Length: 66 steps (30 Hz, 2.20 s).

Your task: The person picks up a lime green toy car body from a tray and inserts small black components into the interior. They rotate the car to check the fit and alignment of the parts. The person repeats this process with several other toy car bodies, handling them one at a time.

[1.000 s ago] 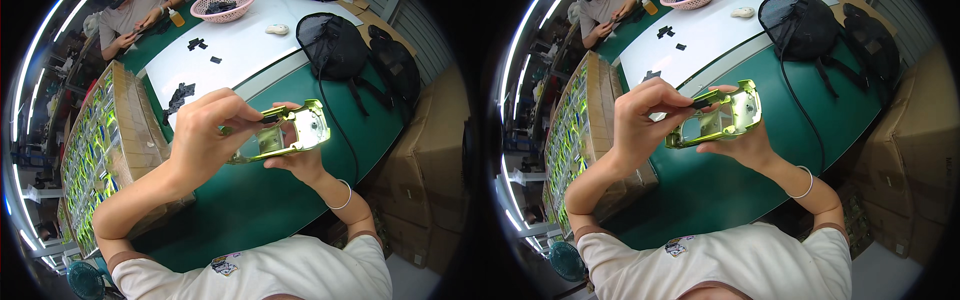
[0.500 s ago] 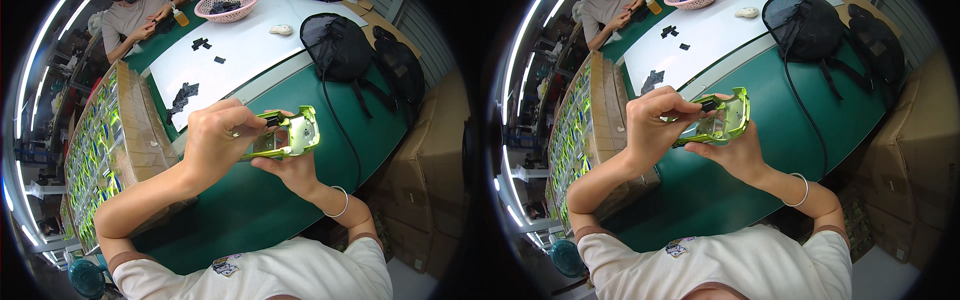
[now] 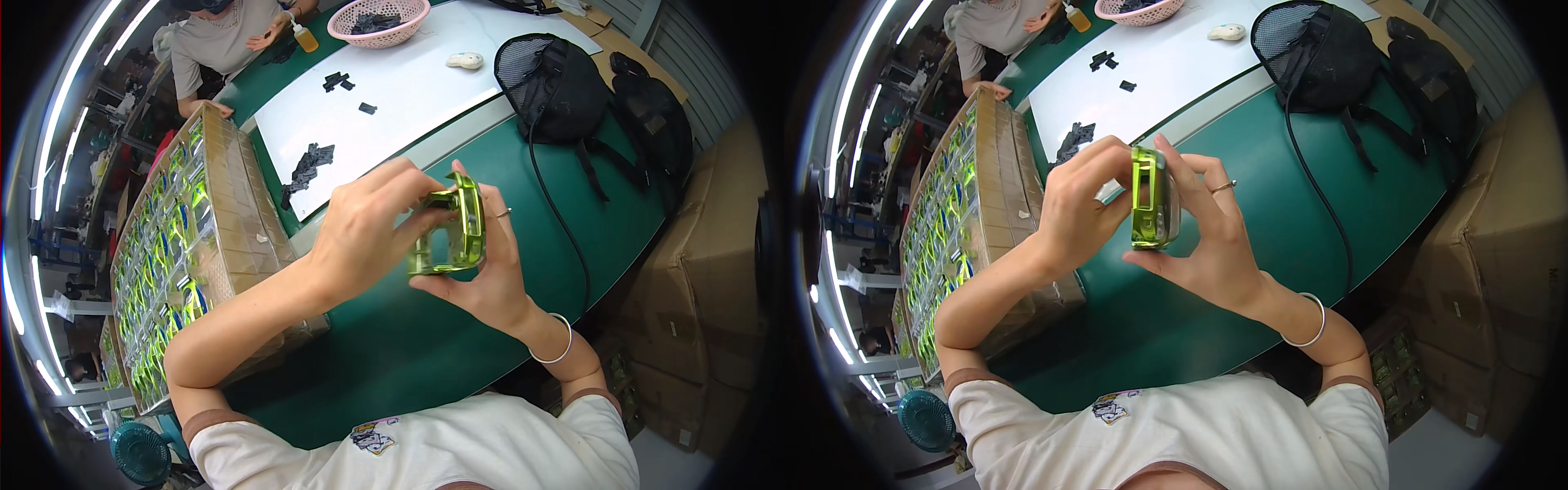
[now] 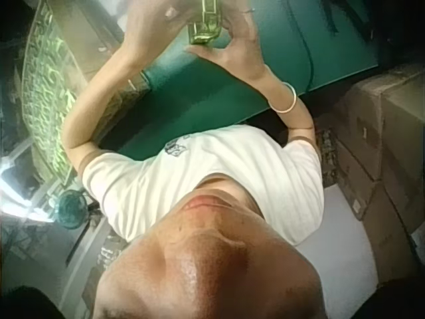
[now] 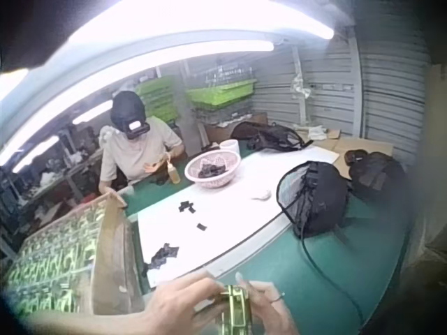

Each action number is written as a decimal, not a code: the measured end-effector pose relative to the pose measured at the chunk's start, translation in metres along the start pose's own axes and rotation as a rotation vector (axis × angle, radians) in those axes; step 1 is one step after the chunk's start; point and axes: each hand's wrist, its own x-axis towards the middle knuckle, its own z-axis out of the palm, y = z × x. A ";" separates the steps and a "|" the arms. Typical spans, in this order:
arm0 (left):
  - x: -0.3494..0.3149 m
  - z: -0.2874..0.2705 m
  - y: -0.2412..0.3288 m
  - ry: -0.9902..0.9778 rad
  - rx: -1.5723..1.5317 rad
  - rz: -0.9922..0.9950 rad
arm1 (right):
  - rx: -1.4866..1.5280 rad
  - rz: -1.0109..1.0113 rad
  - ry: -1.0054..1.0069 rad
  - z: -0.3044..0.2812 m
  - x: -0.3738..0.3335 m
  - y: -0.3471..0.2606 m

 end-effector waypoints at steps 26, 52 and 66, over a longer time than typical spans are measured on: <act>-0.006 -0.014 0.002 0.105 -0.794 0.267 | -0.112 -0.171 0.141 -0.019 -0.009 -0.039; -0.012 -0.011 0.009 0.145 -0.848 -0.004 | 0.669 0.138 0.029 -0.019 0.011 -0.039; -0.017 -0.010 0.017 0.095 -0.828 -0.116 | 0.415 0.073 0.391 0.025 -0.001 -0.042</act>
